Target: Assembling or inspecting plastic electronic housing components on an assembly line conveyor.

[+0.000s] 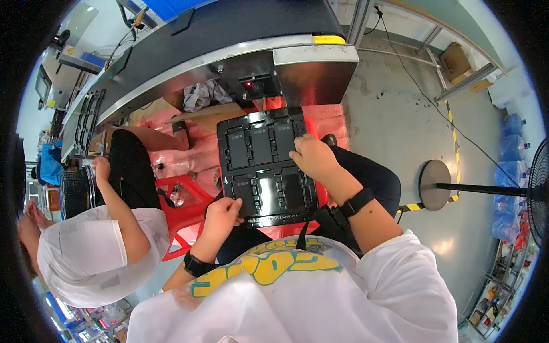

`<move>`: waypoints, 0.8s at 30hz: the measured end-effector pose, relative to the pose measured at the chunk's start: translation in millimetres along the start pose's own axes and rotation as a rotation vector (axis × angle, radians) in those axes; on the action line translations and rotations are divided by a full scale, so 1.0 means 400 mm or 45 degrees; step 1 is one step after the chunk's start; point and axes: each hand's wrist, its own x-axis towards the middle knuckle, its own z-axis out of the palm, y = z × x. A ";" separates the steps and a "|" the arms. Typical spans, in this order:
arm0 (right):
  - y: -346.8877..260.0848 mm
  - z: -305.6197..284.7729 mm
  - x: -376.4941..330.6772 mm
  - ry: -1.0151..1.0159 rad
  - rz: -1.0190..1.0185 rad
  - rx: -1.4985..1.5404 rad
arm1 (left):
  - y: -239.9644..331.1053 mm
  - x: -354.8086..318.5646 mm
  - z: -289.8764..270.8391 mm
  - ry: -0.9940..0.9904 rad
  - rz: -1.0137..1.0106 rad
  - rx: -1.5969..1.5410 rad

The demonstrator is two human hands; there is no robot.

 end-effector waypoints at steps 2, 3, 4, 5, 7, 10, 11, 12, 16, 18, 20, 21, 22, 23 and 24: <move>-0.007 -0.005 -0.017 0.002 0.001 -0.047 | -0.019 0.013 0.001 0.059 0.123 0.247; -0.010 -0.009 -0.029 -0.030 -0.020 -0.041 | -0.019 0.021 -0.002 0.110 0.244 0.500; -0.018 -0.016 -0.035 -0.063 -0.041 -0.036 | -0.013 0.027 -0.005 0.114 0.252 0.489; -0.029 -0.032 -0.036 -0.061 -0.042 -0.050 | -0.001 0.031 -0.010 0.120 0.285 0.616; -0.092 -0.105 -0.045 -0.347 -0.008 0.130 | 0.014 0.034 -0.015 0.127 0.320 0.731; -0.224 -0.271 -0.015 -0.477 -0.100 0.217 | 0.019 0.026 -0.022 0.165 0.313 0.770; -0.265 -0.322 0.011 -0.433 -0.222 0.257 | 0.015 0.021 -0.030 0.118 0.273 0.788; -0.309 -0.367 0.040 -0.351 -0.195 0.368 | 0.011 0.023 -0.038 0.069 0.238 0.803; -0.399 -0.505 0.239 0.080 -0.416 0.228 | -0.016 0.046 -0.060 0.048 0.413 0.755; -0.428 -0.497 0.379 0.320 -0.289 0.163 | -0.013 0.043 -0.073 0.029 0.384 0.736; -0.421 -0.490 0.513 0.434 0.105 -0.118 | -0.001 0.050 -0.081 -0.043 0.397 0.740; -0.430 -0.466 0.551 0.406 0.284 -0.343 | -0.004 0.049 -0.086 -0.032 0.388 0.741; -0.423 -0.456 0.567 0.387 0.265 -0.540 | -0.007 0.047 -0.091 -0.052 0.461 0.765; -0.416 -0.447 0.578 0.369 0.244 -0.735 | -0.005 0.045 -0.097 -0.072 0.533 0.791; -0.331 -0.472 0.670 0.262 0.146 -0.878 | 0.017 0.050 -0.105 -0.141 0.565 0.835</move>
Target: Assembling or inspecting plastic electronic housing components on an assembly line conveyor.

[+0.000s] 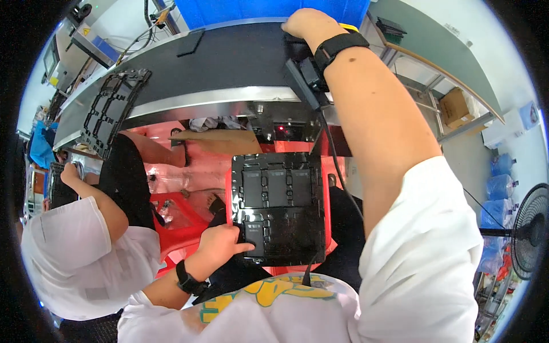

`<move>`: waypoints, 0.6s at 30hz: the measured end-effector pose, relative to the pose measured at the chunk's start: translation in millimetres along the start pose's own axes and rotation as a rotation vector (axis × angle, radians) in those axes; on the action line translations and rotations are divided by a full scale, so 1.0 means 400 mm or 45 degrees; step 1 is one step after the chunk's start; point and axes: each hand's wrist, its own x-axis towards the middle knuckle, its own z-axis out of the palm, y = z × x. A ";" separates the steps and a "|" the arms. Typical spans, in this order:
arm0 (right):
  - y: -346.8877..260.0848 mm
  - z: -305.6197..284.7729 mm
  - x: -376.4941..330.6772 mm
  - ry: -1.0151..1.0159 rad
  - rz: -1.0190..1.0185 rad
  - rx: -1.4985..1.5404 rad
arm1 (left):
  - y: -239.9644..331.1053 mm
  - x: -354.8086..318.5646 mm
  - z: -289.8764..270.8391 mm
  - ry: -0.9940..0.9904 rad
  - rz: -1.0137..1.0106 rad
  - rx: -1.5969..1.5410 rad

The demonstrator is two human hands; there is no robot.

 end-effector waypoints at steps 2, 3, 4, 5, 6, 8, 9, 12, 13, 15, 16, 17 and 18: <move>0.042 0.022 0.044 -0.032 -0.023 0.078 | 0.026 0.046 -0.102 0.020 0.068 0.004; 0.047 0.041 0.048 -0.074 -0.062 0.160 | 0.043 0.067 -0.168 0.039 0.120 0.001; 0.071 0.066 0.033 0.031 0.108 0.577 | 0.062 0.102 -0.241 0.219 0.147 -0.041; 0.053 -0.027 -0.086 -0.333 -0.074 1.027 | 0.052 0.146 -0.300 0.410 0.125 -0.095; 0.055 -0.037 -0.110 -0.204 -0.010 0.914 | 0.039 0.227 -0.350 0.685 0.291 -0.032; 0.048 -0.056 -0.177 -0.099 0.030 1.095 | 0.064 0.359 -0.496 0.887 0.251 0.016; 0.033 -0.069 -0.245 -0.111 -0.003 1.399 | 0.024 0.438 -0.527 1.212 0.401 0.219; 0.032 -0.040 -0.438 -0.237 -0.077 1.289 | 0.043 0.521 -0.611 1.106 -0.180 0.580; 0.035 -0.018 -0.506 -0.266 -0.014 1.249 | 0.051 0.549 -0.615 0.968 -0.265 0.575; 0.040 0.075 -0.635 -0.327 -0.232 1.313 | -0.020 0.675 -0.582 0.778 -0.089 0.338; 0.043 0.111 -0.693 -0.474 -0.037 1.289 | 0.036 0.695 -0.572 0.900 -0.146 0.482; 0.044 0.159 -0.748 -0.633 0.138 1.280 | 0.077 0.695 -0.564 1.021 -0.226 0.641; 0.054 0.235 -0.802 -0.635 0.159 1.219 | 0.116 0.688 -0.569 0.977 -0.218 0.565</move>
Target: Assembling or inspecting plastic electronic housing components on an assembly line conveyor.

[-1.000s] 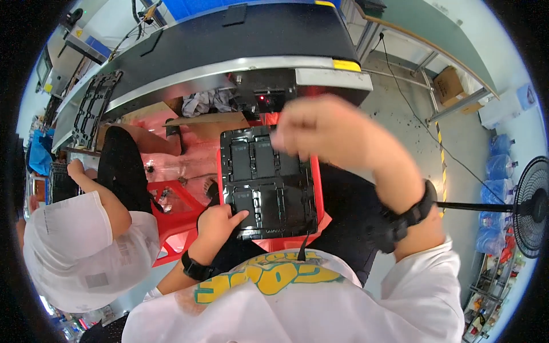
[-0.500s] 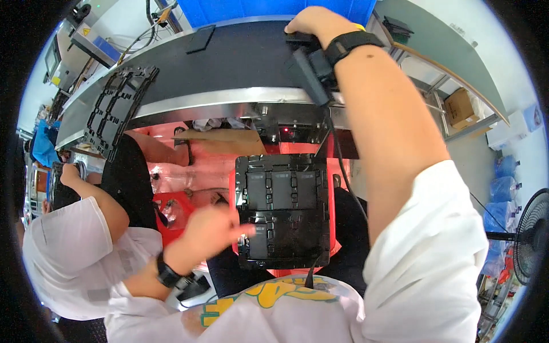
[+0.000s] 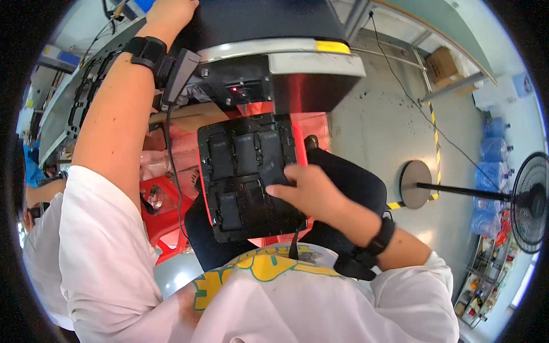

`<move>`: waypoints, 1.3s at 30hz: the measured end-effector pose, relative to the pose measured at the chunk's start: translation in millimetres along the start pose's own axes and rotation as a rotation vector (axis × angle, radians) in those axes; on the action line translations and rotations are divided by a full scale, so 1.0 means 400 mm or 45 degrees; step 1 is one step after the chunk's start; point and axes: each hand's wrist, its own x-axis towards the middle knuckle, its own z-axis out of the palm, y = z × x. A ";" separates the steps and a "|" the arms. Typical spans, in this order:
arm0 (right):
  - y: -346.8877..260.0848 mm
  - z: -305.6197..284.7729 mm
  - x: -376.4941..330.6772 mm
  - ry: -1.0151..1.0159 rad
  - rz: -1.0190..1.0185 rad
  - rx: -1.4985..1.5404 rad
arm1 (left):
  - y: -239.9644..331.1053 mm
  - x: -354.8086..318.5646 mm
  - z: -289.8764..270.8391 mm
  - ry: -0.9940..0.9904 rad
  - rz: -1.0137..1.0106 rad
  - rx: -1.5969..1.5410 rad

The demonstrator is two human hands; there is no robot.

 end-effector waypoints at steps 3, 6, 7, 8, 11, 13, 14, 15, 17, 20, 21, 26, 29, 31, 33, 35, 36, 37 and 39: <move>0.175 0.128 -0.013 0.130 -0.223 -0.394 | -0.002 0.009 -0.036 -0.212 0.011 -0.280; 0.150 0.163 -0.032 0.085 -0.084 -0.677 | -0.057 0.005 -0.034 -0.442 -0.249 -0.513; 0.145 0.160 -0.029 0.104 -0.073 -0.666 | -0.057 0.003 -0.035 -0.521 -0.261 -0.578; 0.140 0.154 -0.022 0.003 -0.052 -0.750 | -0.057 -0.017 -0.026 -0.498 -0.215 -0.707; 0.136 0.162 -0.040 -0.188 -0.249 -0.866 | -0.077 -0.241 -0.155 -0.397 -0.110 -1.052; 0.178 0.151 -0.070 -0.213 -0.323 -0.888 | 0.010 -0.376 -0.188 -0.510 -0.234 -1.263; 0.185 0.152 -0.102 -0.217 -0.391 -0.838 | 0.038 -0.450 -0.209 -0.581 -0.335 -1.305; 0.194 0.151 -0.124 -0.231 -0.471 -0.786 | 0.056 -0.524 -0.208 -0.651 -0.450 -1.336; 0.204 0.154 -0.147 -0.262 -0.583 -0.743 | 0.065 -0.693 -0.189 -0.624 -0.494 -1.432; 0.222 0.165 -0.166 -0.288 -0.490 -0.657 | 0.089 -0.890 -0.079 -0.707 -0.773 -1.571; 0.221 0.168 -0.169 -0.277 -0.505 -0.672 | 0.092 -0.934 -0.028 -0.698 -0.781 -1.477; 0.222 0.163 -0.192 -0.234 -0.534 -0.722 | 0.062 -0.955 0.015 -0.861 -0.262 -0.732; 0.233 0.156 -0.201 -0.224 -0.458 -0.690 | 0.055 -0.926 -0.008 -0.936 0.067 -0.381; 0.236 0.158 -0.211 -0.212 -0.427 -0.648 | 0.057 -0.905 -0.032 -1.088 0.116 -0.384; 0.235 0.159 -0.211 -0.169 -0.437 -0.626 | 0.064 -0.885 -0.041 -0.879 0.179 -0.483; 0.239 0.165 -0.209 -0.127 -0.447 -0.607 | 0.072 -0.882 -0.046 -0.669 0.240 -0.580; 0.245 0.171 -0.204 -0.095 -0.486 -0.591 | 0.077 -0.883 -0.045 -0.584 0.491 -0.581; 0.246 0.172 -0.201 -0.063 -0.525 -0.575 | 0.081 -0.885 -0.041 -0.496 0.741 -0.577; 0.232 0.163 -0.201 -0.087 -0.510 -0.589 | 0.078 -0.911 -0.016 -0.587 0.760 -0.533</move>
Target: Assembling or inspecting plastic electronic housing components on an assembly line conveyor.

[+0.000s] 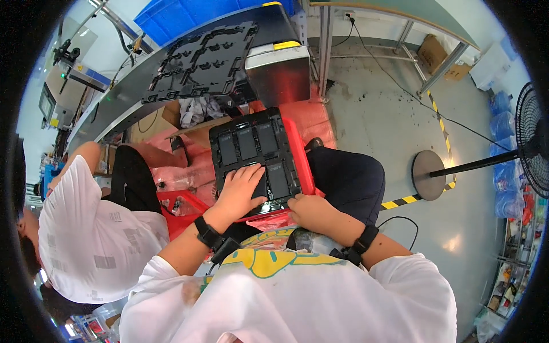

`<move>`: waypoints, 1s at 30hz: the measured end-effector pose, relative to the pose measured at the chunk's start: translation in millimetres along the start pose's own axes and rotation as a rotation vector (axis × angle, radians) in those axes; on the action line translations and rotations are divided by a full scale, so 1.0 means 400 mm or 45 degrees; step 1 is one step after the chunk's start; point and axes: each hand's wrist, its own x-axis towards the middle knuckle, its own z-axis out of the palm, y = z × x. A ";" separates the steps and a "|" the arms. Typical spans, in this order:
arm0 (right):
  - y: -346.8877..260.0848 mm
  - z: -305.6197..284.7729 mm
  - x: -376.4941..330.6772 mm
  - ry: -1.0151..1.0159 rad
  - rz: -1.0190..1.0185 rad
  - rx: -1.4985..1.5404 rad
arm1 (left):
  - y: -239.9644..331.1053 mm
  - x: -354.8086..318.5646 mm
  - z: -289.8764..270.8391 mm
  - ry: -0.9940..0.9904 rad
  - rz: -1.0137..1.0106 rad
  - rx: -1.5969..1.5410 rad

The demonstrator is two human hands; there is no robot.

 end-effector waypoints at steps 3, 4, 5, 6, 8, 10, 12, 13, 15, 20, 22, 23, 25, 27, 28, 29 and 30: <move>-0.004 -0.060 0.039 0.086 -0.043 -0.009 | -0.010 -0.011 0.014 -0.099 -0.181 0.085; -0.008 -0.093 0.063 0.198 -0.101 -0.007 | -0.016 -0.017 0.019 -0.101 -0.179 0.087; -0.028 -0.146 0.093 0.435 -0.146 -0.059 | -0.022 -0.025 0.023 -0.028 -0.154 0.058; -0.054 -0.211 0.123 0.673 -0.189 -0.114 | -0.022 -0.029 0.026 0.047 -0.127 0.027; -0.086 -0.325 0.185 1.114 -0.299 -0.342 | -0.025 -0.035 0.029 0.065 -0.140 0.021; -0.072 -0.411 0.245 1.214 -0.293 -0.622 | -0.031 -0.041 0.035 0.086 -0.114 -0.044; -0.004 -0.426 0.304 1.181 -0.290 -0.892 | -0.035 -0.045 0.020 0.130 -0.130 -0.016; -0.002 -0.436 0.319 1.117 -0.277 -1.150 | -0.047 -0.047 0.015 0.232 -0.204 -0.210; -0.053 -0.400 0.314 1.018 -0.270 -1.106 | -0.061 -0.047 -0.011 0.397 -0.369 -0.586; -0.282 -0.229 0.192 0.331 -0.624 -0.589 | -0.051 -0.073 -0.172 0.836 -0.603 -2.223; -0.279 -0.168 0.175 0.280 -0.914 -0.400 | -0.067 -0.098 -0.195 0.956 -0.767 -2.038; -0.272 -0.150 0.174 0.277 -0.939 -0.366 | -0.095 -0.125 -0.171 0.943 -0.869 -1.887; -0.231 -0.141 0.178 0.352 -0.816 -0.370 | -0.123 -0.173 -0.109 0.889 -0.941 -1.618; -0.169 -0.111 0.182 0.383 -0.583 -0.388 | -0.113 -0.211 -0.059 0.823 -0.970 -1.561; -0.138 -0.093 0.180 0.408 -0.565 -0.382 | -0.100 -0.223 -0.030 0.801 -1.026 -1.612; -0.107 -0.079 0.173 0.339 -0.431 -0.446 | -0.108 -0.232 0.015 0.819 -1.082 -1.555; -0.078 -0.065 0.165 0.264 -0.307 -0.501 | -0.114 -0.234 0.053 0.847 -1.146 -1.493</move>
